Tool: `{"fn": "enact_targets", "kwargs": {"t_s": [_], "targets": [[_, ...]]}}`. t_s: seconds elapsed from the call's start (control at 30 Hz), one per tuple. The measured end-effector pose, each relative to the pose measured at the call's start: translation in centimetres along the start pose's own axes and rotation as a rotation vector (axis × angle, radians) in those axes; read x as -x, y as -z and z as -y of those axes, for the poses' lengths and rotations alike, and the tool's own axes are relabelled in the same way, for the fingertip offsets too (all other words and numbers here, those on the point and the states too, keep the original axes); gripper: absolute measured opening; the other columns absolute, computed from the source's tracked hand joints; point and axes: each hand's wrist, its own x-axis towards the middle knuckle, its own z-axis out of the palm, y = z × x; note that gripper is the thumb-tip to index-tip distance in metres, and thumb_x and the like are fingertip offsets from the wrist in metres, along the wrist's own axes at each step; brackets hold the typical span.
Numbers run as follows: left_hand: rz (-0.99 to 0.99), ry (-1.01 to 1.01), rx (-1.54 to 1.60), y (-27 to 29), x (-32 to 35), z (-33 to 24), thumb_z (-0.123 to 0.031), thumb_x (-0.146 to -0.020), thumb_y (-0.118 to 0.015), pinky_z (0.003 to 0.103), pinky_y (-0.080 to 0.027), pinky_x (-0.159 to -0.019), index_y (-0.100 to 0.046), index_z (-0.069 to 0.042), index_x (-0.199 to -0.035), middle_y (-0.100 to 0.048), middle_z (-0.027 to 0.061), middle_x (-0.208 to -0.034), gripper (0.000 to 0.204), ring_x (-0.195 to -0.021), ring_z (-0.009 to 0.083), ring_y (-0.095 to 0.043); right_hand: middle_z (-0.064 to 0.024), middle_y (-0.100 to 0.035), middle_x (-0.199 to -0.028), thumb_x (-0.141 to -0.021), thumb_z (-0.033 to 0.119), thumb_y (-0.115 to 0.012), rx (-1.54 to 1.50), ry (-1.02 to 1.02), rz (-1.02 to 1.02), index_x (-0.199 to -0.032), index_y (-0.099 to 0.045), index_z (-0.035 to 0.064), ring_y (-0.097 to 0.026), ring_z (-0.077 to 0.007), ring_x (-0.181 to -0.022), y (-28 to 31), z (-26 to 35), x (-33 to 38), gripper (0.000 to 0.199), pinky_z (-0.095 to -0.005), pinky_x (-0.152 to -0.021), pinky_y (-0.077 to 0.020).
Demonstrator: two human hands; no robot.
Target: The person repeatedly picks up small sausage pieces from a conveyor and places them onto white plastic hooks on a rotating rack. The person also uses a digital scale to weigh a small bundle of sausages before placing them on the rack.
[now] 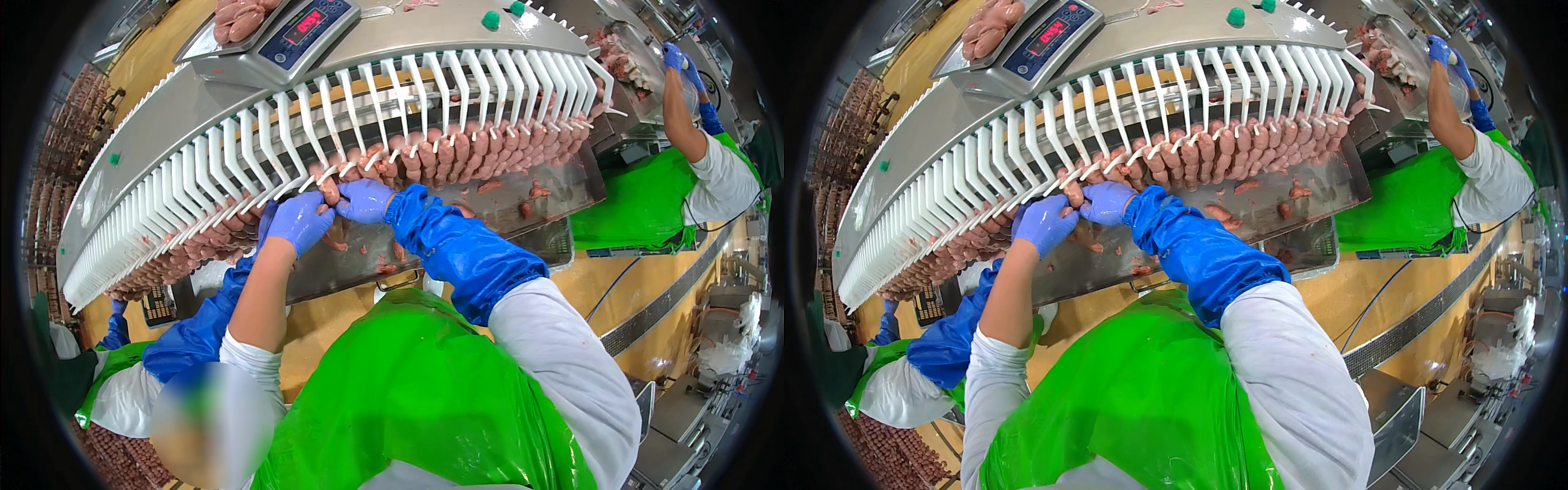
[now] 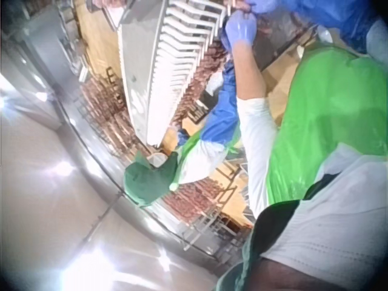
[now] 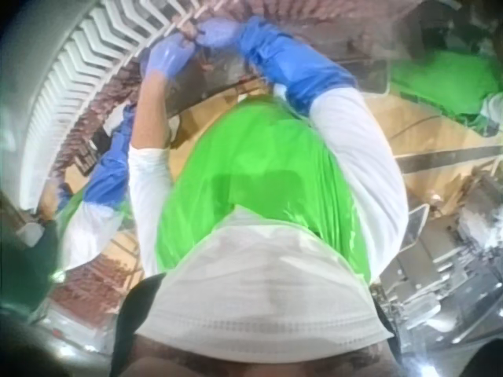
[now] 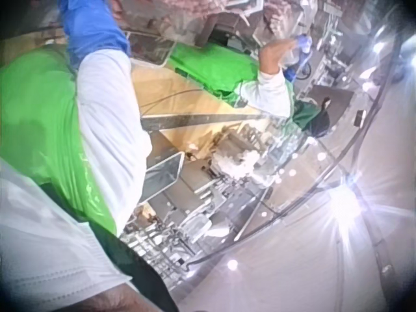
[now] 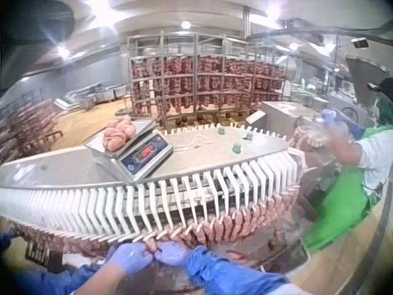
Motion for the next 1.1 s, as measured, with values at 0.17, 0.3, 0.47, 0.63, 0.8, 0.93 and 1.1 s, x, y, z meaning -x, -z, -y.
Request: {"fn": "enact_targets", "kwargs": {"t_s": [0.17, 0.3, 0.47, 0.63, 0.8, 0.93, 1.1], "targets": [[-0.125, 0.181, 0.833, -4.5, 2.1, 0.3, -0.018, -0.090, -0.069, 0.030, -0.052, -0.062, -0.054, 0.001, -0.102, -0.066, 0.0127, -0.083, 0.028, -0.068, 0.0180, -0.065, -0.0113, -0.068, -0.086, -0.100, 0.030, -0.045, -0.674, 0.079, 0.348, -0.109, -0.066, 0.0084, -0.067, -0.0234, -0.074, -2.6, -1.7, 1.3, 0.031, -0.0382, -0.065, -0.0543], [-0.336, 0.208, 1.153, -7.8, 5.6, -0.7, -0.013, -0.091, -0.068, 0.030, -0.051, -0.055, -0.048, 0.001, -0.114, -0.063, 0.0102, -0.083, 0.034, -0.061, 0.0144, -0.061, -0.0142, -0.068, -0.108, -0.101, 0.033, -0.044, -1.000, -0.168, 0.289, -0.119, -0.063, 0.0085, -0.067, -0.0250, -0.093, -3.3, 2.8, 0.2, 0.035, -0.0394, -0.086, -0.0537], [-0.235, 0.217, 1.299, -11.0, 5.5, 4.5, -0.005, -0.091, -0.062, 0.029, -0.049, -0.053, -0.059, -0.001, -0.098, -0.062, 0.0060, -0.078, 0.009, -0.059, 0.0122, -0.058, -0.0165, -0.067, -0.118, -0.097, 0.028, -0.051, -2.044, 0.091, 0.279, -0.121, -0.063, 0.0050, -0.065, -0.0285, -0.108, -5.6, 2.8, -1.3, 0.035, -0.0403, -0.099, -0.0487], [-0.173, 0.150, 1.284, -9.7, 4.1, 5.3, -0.007, -0.092, -0.063, 0.028, -0.050, -0.065, -0.061, 0.001, -0.104, -0.065, 0.0063, -0.088, 0.015, -0.072, 0.0121, -0.061, -0.0107, -0.070, -0.103, -0.090, 0.019, -0.058, -0.270, -0.027, -0.207, -0.105, -0.069, 0.0061, -0.068, -0.0241, -0.099, -6.9, -4.4, -0.4, 0.022, -0.0375, -0.086, -0.0530], [-0.409, 0.025, 0.992, -13.8, 4.2, 4.8, -0.007, -0.093, -0.058, 0.034, -0.045, -0.099, -0.053, 0.002, -0.133, -0.063, 0.0124, -0.121, 0.042, -0.113, 0.0204, -0.058, -0.0092, -0.070, -0.095, -0.088, 0.011, -0.062, -0.889, -0.237, -0.411, -0.103, -0.068, 0.0035, -0.067, -0.0188, -0.088, -5.1, -12.6, 9.9, 0.018, -0.0327, -0.080, -0.0530], [-0.156, 0.113, 1.061, -13.9, 6.2, 3.6, -0.008, -0.094, -0.057, 0.037, -0.041, -0.106, -0.046, 0.001, -0.142, -0.057, 0.0155, -0.133, 0.050, -0.124, 0.0233, -0.053, -0.0107, -0.065, -0.102, -0.090, 0.013, -0.060, -0.395, -0.432, -1.147, -0.117, -0.061, 0.0060, -0.063, -0.0203, -0.090, 0.1, -22.6, 21.0, 0.028, -0.0357, -0.080, -0.0517], [0.011, -0.028, 1.017, -11.4, 3.2, -5.5, -0.006, -0.093, -0.057, 0.036, -0.043, -0.104, -0.050, -0.002, -0.141, -0.057, 0.0151, -0.134, 0.049, -0.125, 0.0234, -0.055, -0.0152, -0.065, -0.118, -0.091, 0.022, -0.060, -0.627, -0.479, -1.046, -0.129, -0.058, 0.0047, -0.062, -0.0276, -0.104, 6.5, -30.1, 21.8, 0.042, -0.0404, -0.087, -0.0502]]}}
